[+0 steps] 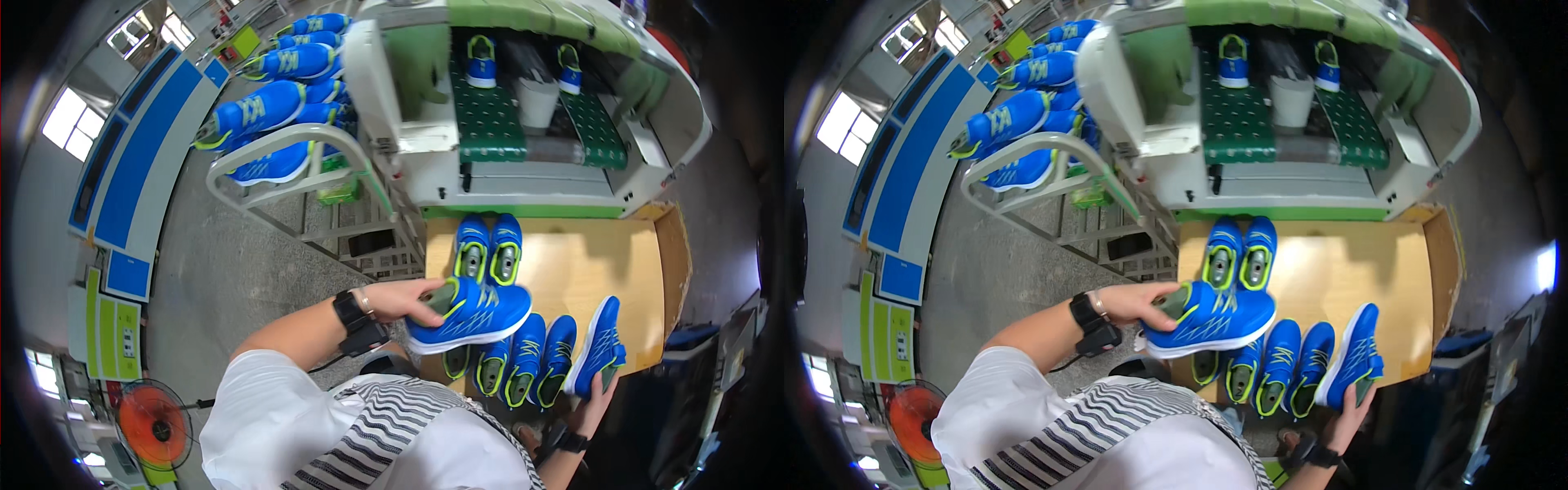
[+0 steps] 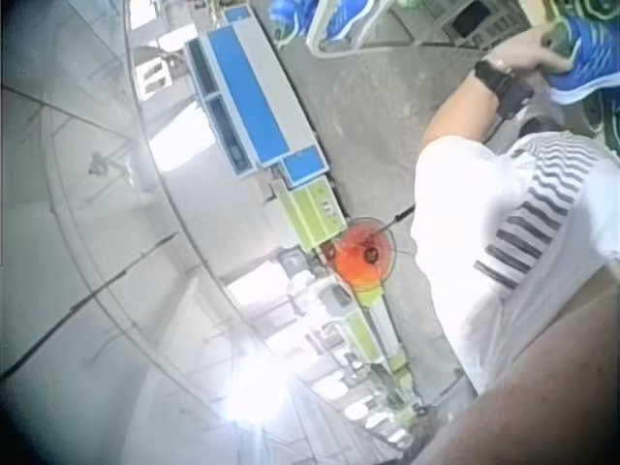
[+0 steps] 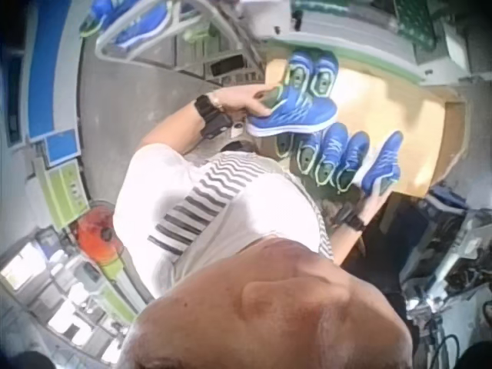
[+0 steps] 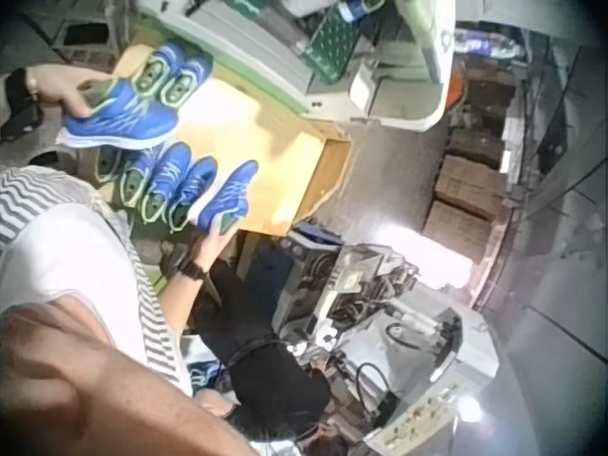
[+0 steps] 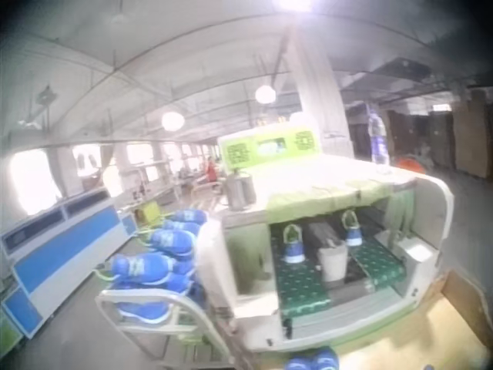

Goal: Sorting and arranging blue sneakers onto a multi-tiered rack and a conveyor belt in a shoe manufacturing facility.

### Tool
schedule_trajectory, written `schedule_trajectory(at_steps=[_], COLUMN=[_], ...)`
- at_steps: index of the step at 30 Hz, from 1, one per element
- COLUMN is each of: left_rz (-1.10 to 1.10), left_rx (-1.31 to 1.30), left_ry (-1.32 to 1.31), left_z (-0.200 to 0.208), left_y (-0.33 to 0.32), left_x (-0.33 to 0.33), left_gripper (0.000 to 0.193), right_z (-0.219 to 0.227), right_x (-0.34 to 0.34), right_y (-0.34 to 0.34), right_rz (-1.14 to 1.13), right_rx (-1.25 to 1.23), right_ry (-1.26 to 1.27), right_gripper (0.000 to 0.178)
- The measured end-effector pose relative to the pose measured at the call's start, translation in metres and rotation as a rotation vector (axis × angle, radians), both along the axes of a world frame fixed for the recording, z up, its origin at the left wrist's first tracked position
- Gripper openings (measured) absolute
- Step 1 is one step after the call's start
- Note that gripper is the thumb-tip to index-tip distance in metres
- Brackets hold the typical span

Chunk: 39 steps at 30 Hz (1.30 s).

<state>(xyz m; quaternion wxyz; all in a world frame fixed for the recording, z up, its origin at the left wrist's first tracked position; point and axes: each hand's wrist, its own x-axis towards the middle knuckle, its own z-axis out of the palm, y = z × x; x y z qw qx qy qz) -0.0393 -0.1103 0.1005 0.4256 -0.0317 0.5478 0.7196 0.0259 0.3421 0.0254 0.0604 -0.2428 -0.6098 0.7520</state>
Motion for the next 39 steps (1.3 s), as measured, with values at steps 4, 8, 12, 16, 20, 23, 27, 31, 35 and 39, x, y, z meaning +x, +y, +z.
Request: schedule_trajectory(at_steps=[4, 8, 12, 16, 20, 23, 27, 31, 35, 39], left_rz=[-0.053, -0.041, 0.086, 0.465, 0.9, 1.179, 1.411, 1.457, 1.395, 1.297], left_rx=[-0.06, -0.167, -0.34, -0.451, -0.434, -0.385, -0.348, -0.239, -0.247, -0.256], left_ry=[0.082, 0.119, 0.131, 0.024, -0.061, -0.105, -0.136, -0.146, -0.062, 0.054], left_z=[0.002, -0.001, -0.013, -0.017, -0.04, -0.048, -0.067, -0.062, -0.055, -0.047], left_y=[-0.077, -0.161, -0.254, -0.329, -0.383, -0.401, -0.427, -0.478, -0.56, -0.656], left_x=[0.063, 0.136, 0.224, 0.32, 0.414, 0.449, 0.475, 0.455, 0.38, 0.272], left_gripper=[0.071, 0.076, 0.079, 0.077, 0.07, 0.067, 0.058, 0.057, 0.054, 0.054], right_z=[0.026, 0.032, 0.042, 0.046, 0.054, 0.06, 0.051, 0.027, 0.006, 0.002], right_x=[0.027, 0.043, 0.057, 0.063, 0.054, 0.046, 0.035, 0.017, -0.016, -0.058], right_y=[-0.08, -0.17, -0.294, -0.425, -0.544, -0.611, -0.696, -0.764, -0.815, -0.863], right_rz=[0.217, 0.548, 0.829, 1.089, 1.376, 1.486, 1.553, 1.456, 1.402, 1.282], right_rx=[-0.097, -0.044, 0.041, 0.046, -0.058, 0.005, 0.058, 0.02, 0.041, -0.135], right_ry=[0.057, 0.025, -0.028, -0.121, -0.079, -0.076, -0.022, 0.013, 0.119, 0.024], right_gripper=[0.074, 0.078, 0.076, 0.075, 0.076, 0.079, 0.084, 0.077, 0.074, 0.075])
